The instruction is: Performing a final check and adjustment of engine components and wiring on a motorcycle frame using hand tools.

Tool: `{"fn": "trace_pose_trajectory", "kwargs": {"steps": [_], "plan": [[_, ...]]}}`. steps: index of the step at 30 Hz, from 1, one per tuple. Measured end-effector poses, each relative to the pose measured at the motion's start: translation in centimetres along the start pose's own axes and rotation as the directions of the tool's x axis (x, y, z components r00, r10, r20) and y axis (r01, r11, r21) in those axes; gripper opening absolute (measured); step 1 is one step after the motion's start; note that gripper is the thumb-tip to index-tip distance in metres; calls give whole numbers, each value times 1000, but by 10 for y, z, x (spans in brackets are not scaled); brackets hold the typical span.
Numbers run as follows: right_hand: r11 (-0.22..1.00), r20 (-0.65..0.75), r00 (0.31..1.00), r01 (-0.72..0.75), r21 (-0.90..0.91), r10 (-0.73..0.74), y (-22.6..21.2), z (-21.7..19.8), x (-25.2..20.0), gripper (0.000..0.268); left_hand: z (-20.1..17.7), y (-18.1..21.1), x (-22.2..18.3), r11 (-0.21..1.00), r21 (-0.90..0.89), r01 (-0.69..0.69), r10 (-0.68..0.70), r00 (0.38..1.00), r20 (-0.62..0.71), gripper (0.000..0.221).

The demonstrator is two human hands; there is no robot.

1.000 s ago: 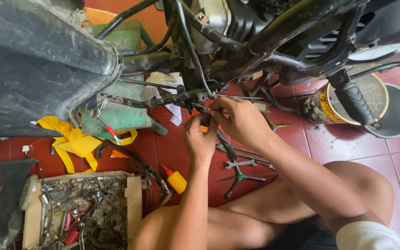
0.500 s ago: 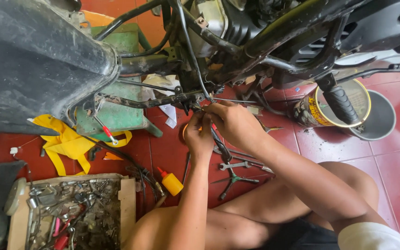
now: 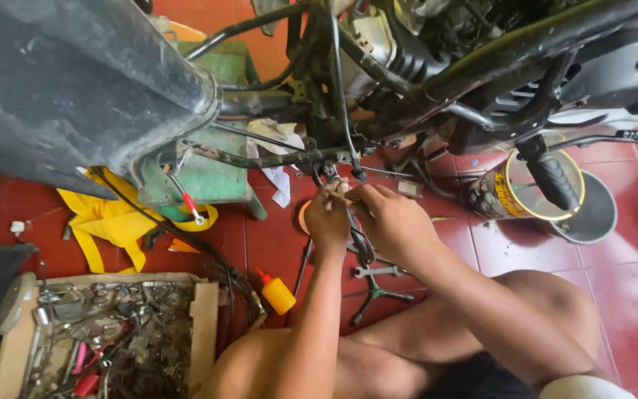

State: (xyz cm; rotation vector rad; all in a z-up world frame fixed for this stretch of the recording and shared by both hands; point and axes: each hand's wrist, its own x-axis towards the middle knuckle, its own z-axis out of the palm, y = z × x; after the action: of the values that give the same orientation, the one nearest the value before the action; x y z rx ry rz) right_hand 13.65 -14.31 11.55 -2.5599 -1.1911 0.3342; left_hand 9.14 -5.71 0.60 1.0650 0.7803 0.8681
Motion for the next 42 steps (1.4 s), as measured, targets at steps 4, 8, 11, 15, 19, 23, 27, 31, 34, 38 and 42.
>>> {"fn": "trace_pose_trajectory", "kwargs": {"steps": [4,8,11,15,19,23,27,31,34,38,42], "plan": [[997,-40,997,-73,-19,72,15,12,-13,16,3,-6,0,986,72,-150,150,989,18,3],[997,-135,988,-69,26,72,5,12,-14,14,5,-12,6,990,123,-73,83,993,-82,8],[994,-157,984,-79,72,90,1,16,-14,14,3,-19,4,992,114,-57,69,993,-100,10],[986,-217,970,-81,145,112,11,29,-9,13,6,-25,3,989,132,-68,80,993,-88,11],[968,-264,960,-28,249,95,0,20,0,11,10,-15,-1,972,207,-111,129,989,-77,10],[953,-303,952,63,297,31,3,23,10,8,7,-8,0,965,234,-121,142,987,-77,12],[956,-273,959,148,253,-76,15,9,24,8,9,13,-3,962,240,-133,146,989,-37,11],[929,-267,940,278,245,-211,22,-9,34,5,9,14,-3,970,213,-117,116,993,17,9],[890,-254,920,365,275,-299,19,-18,39,4,10,15,-2,985,147,-85,85,996,8,9],[872,-204,918,389,297,-340,18,-24,41,5,9,13,-1,996,75,-55,52,998,36,8],[919,-14,926,377,117,-378,11,-42,40,24,9,13,1,1000,4,23,-23,999,35,10]]}}
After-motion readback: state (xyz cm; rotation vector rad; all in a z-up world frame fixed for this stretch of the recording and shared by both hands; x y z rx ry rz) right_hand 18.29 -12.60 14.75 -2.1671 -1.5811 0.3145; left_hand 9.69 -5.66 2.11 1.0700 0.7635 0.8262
